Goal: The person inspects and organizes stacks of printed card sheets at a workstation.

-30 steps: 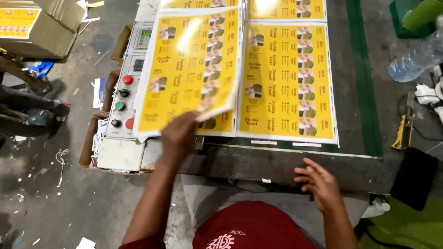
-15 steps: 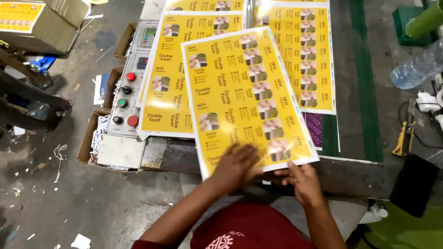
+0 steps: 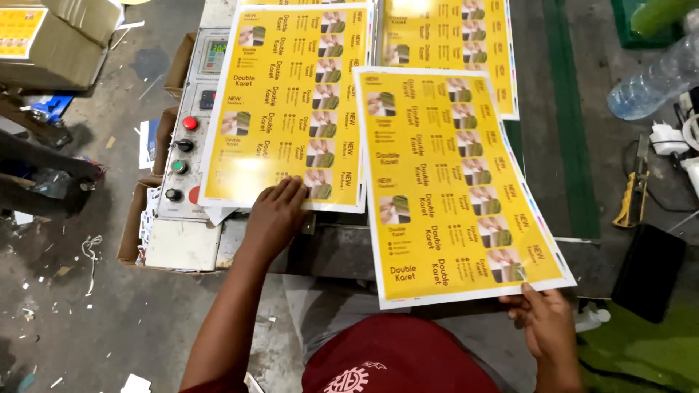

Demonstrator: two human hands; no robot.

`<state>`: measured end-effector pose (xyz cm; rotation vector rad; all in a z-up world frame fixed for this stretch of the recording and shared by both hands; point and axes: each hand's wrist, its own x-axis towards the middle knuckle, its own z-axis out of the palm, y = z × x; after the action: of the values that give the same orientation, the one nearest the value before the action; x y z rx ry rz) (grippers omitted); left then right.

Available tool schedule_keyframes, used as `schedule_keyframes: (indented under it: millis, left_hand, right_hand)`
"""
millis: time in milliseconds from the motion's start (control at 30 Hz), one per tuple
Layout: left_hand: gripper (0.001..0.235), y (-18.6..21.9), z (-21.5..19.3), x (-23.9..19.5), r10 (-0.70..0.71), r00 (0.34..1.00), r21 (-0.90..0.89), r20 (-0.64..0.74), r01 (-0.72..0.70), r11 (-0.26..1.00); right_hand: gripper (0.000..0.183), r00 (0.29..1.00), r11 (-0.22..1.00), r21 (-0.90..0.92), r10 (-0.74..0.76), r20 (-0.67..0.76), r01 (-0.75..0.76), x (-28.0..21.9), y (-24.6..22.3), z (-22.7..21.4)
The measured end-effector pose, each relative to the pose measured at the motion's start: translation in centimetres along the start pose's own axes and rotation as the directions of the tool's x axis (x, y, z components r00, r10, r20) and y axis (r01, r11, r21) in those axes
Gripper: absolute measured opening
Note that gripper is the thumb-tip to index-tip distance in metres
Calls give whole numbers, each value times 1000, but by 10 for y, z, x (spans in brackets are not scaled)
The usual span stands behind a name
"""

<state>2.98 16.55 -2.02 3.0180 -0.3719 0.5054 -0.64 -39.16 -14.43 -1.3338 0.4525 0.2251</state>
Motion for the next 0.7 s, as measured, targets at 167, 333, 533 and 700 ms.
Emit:
schedule_keyframes:
  millis: [167,333,533,700]
  left_hand:
    - [36,-4,-12,1,-24,997,-31,-70,22,999]
    - [11,4,-37,9,-184,964,-186,-189,149,971]
    - [19,4,-46,6,-136,990,-222,-29,127,967]
    - [20,11,-50,2,-198,977,-238,-75,175,955]
  right_hand:
    - [24,999,1000,-22,5,-47,-6,-7,15,-20]
    - [24,996,998,-20,55,-74,-56,-11,24,-18]
    - [26,995,995,-18,99,-16,-99,-11,15,23]
    - [26,999,999,-29,47,22,-46,17,-5,55]
